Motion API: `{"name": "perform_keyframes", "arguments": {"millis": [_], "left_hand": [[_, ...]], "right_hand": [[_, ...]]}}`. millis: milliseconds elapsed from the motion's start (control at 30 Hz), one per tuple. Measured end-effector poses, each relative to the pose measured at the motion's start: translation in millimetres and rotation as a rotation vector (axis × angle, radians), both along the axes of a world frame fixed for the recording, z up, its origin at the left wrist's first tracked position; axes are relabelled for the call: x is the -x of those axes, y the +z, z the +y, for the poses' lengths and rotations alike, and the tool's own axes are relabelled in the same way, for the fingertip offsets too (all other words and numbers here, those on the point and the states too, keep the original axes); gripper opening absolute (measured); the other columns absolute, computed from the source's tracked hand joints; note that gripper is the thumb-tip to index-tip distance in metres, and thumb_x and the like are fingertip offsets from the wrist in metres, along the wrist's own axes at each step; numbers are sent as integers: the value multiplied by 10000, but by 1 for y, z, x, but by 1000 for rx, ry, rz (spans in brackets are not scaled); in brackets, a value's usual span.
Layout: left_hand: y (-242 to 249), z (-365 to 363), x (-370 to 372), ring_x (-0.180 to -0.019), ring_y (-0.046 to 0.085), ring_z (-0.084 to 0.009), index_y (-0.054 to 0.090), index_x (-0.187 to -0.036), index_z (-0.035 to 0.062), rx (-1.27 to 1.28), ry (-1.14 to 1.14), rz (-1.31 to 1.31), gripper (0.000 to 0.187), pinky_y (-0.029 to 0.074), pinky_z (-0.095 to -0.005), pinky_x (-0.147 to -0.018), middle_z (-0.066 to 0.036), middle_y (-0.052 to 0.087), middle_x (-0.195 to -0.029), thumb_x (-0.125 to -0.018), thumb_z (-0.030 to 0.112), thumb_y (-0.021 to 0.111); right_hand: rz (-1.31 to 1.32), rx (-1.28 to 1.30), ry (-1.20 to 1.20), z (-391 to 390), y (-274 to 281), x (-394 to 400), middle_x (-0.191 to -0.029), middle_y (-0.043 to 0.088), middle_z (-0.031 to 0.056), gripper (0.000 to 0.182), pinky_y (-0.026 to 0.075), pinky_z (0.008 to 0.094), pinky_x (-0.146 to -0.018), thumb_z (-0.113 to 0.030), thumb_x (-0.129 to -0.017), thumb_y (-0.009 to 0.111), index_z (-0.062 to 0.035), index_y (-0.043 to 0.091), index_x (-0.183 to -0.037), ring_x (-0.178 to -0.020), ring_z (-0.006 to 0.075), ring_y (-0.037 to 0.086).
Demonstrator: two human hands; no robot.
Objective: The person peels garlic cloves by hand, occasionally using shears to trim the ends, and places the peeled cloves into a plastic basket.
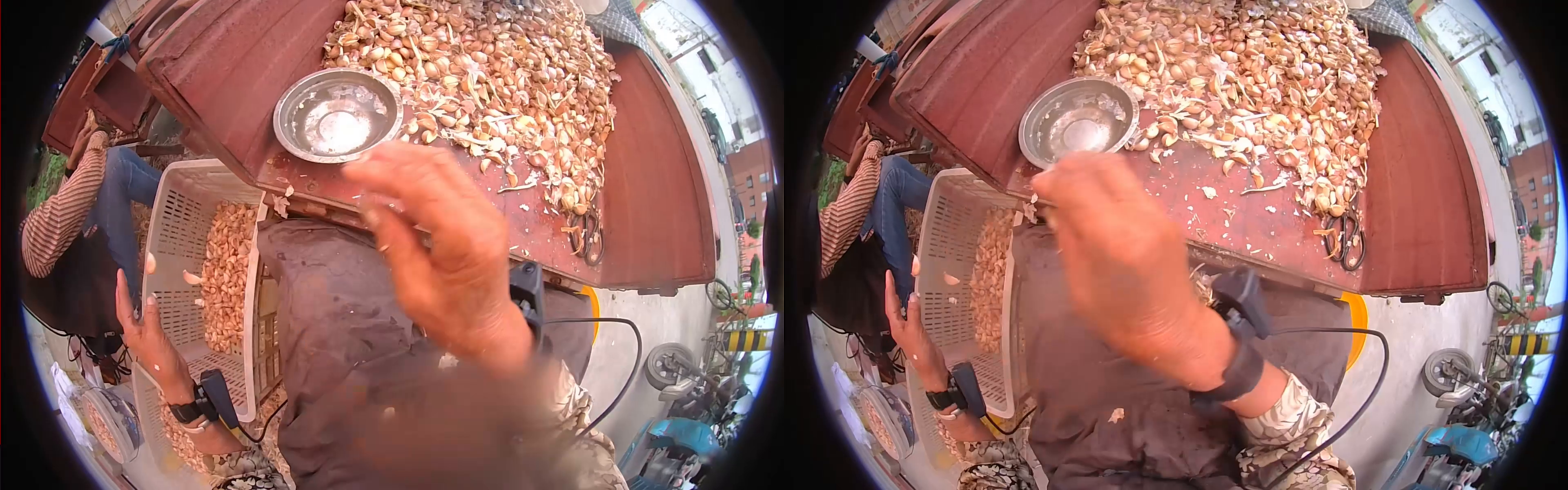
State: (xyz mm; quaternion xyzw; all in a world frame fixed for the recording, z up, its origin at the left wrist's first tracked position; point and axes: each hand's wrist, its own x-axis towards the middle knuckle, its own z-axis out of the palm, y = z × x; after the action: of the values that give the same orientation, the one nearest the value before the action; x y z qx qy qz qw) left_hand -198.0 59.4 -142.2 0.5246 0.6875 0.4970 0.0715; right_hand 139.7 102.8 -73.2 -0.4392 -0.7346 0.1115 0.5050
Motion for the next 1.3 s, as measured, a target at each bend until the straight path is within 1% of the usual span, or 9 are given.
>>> {"name": "perform_keyframes", "arguments": {"millis": [100, 200, 300, 400, 500, 667, 900, 1100, 1300], "left_hand": [[-35, -10, 15, -1120, 558, -166, 501, -1297, 2, -24, -1, -232, 362, 399, -305, -969, -100, 554, -1287, -949, 103, 493], [-27, -10, -27, -1087, 584, -173, 540, -1251, -2, 159, -84, -391, 325, 415, -300, -928, -109, 576, -1260, -944, 100, 503], [-19, 6, -88, -990, 616, -169, 569, -1192, -18, 89, -299, -332, 266, 450, -293, -865, -119, 611, -1160, -953, 70, 492], [-10, 14, -149, -970, 624, -178, 559, -1202, -32, 158, -561, -530, 280, 469, -295, -854, -134, 599, -1168, -936, 38, 505], [6, 15, -211, -990, 612, -169, 524, -1254, -29, 228, -802, -693, 339, 473, -283, -840, -140, 574, -1219, -924, 45, 529], [13, 20, -265, -957, 603, -153, 547, -1234, -30, 265, -992, -764, 323, 477, -276, -851, -107, 562, -1166, -913, 7, 538], [11, -2, -268, -851, 616, -165, 592, -1140, -6, 70, -956, -654, 307, 515, -294, -701, -110, 580, -1012, -848, -96, 563], [11, -8, -277, -816, 611, -201, 600, -1136, 1, -280, -833, -225, 359, 511, -295, -685, -134, 581, -1014, -799, -121, 574], [11, -6, -270, -871, 609, -150, 591, -1145, -15, 16, -985, -605, 285, 496, -271, -747, -82, 587, -978, -862, -54, 577]], "right_hand": [[-102, 350, -599, 40, -51, -143, -936, 641, 167, 225, 499, 366, -752, 16, -804, 564, -5, 657, -1008, -850, 313, 621], [-488, 187, -748, 63, -111, -238, -955, 638, 180, 200, 479, 436, -798, -82, -849, 559, -2, 643, -1011, -903, 345, 615], [-509, 374, -729, 69, -111, -231, -928, 632, 170, 152, 483, 418, -768, -55, -832, 585, -4, 634, -967, -882, 324, 608], [-374, 357, -598, 64, -102, -217, -840, 654, 94, 152, 482, 309, -721, -78, -787, 683, 5, 629, -903, -824, 174, 623], [364, 568, -199, 24, -70, -156, -859, 669, 41, 127, 480, 222, -679, -53, -863, 660, -13, 615, -974, -765, 82, 608], [803, 745, 83, -44, -39, -82, -985, 655, 98, 171, 529, 265, -796, 23, -877, 618, 33, 570, -1041, -904, 146, 646], [823, 592, -7, -73, -35, -59, -987, 636, 84, 198, 510, 257, -798, 26, -870, 628, 34, 562, -1057, -898, 141, 632], [911, 672, -11, -91, -33, -58, -958, 640, 52, 212, 496, 236, -750, -39, -870, 664, 19, 568, -1050, -838, 92, 595], [938, 667, -10, -97, -38, -58, -965, 625, 35, 220, 470, 220, -751, -60, -869, 672, 11, 570, -1050, -843, 69, 574]]}}
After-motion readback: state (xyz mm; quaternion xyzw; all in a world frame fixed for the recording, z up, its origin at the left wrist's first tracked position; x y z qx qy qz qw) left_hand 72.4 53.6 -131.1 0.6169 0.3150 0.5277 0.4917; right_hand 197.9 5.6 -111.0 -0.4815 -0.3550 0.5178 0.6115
